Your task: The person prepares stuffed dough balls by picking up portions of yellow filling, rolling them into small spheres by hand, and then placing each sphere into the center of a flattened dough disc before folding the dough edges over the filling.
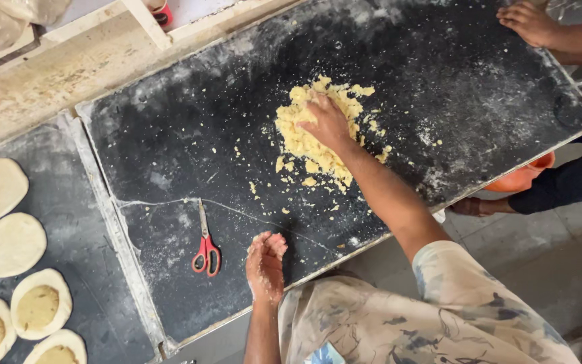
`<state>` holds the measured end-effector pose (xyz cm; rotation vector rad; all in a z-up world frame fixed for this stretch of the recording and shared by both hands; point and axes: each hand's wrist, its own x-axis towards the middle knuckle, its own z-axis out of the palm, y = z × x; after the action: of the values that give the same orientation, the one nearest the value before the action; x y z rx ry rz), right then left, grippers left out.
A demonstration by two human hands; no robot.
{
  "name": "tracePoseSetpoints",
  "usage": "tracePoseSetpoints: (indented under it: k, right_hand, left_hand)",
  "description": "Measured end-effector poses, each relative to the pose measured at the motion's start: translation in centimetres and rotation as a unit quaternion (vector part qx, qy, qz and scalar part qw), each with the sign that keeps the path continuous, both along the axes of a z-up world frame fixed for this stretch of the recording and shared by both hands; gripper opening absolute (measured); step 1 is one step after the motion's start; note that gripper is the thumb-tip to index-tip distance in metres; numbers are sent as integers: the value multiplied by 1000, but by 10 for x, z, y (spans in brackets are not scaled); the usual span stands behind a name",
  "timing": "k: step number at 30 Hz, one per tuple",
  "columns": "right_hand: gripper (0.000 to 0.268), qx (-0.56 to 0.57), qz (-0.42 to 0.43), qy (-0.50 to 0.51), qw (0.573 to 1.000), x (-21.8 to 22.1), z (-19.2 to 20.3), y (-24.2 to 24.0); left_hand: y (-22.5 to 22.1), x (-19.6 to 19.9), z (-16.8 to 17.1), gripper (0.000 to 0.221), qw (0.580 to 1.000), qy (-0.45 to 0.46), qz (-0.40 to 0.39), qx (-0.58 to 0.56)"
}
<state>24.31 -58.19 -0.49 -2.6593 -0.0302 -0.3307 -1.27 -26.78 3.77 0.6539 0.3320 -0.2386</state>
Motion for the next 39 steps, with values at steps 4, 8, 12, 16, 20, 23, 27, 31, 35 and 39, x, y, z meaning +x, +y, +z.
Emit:
tracePoseSetpoints:
  k: [4,8,12,16,20,23,27,31,35,39]
  right_hand:
    - [44,-26,-7,-88,996,-32,-29,3]
    - [39,-40,-10,-109,993,-103,-37,15]
    - [45,-58,27,-160,985,-183,-29,38]
    - [53,-61,81,-177,979,-201,9,34]
    - [52,-82,113,-219,966,-177,27,34]
    - [54,-129,170,-54,975,-179,10,43]
    - [33,-158,181,-124,963,-196,-26,29]
    - [36,104,115,-20,988,-179,-38,6]
    - [44,555,-5,71,829,-162,-17,19]
    - [55,485,128,58,863,-167,20,28]
  left_hand:
    - [0,2,-5,35,999,-19,-35,-16]
    - [4,13,-11,33,997,-18,-70,-14]
    - [16,16,-18,30,996,-23,-82,-39]
    - [20,17,-17,30,996,-16,-85,-26]
    - [11,19,-15,30,997,-15,-80,-17]
    - [-6,22,-15,31,997,-17,-80,2]
    - [-36,28,-17,30,997,-46,-52,22]
    - [-75,36,-21,37,994,-38,-30,100]
    - [-141,66,-19,53,975,-77,29,207]
    - [-167,99,-14,62,970,-155,73,170]
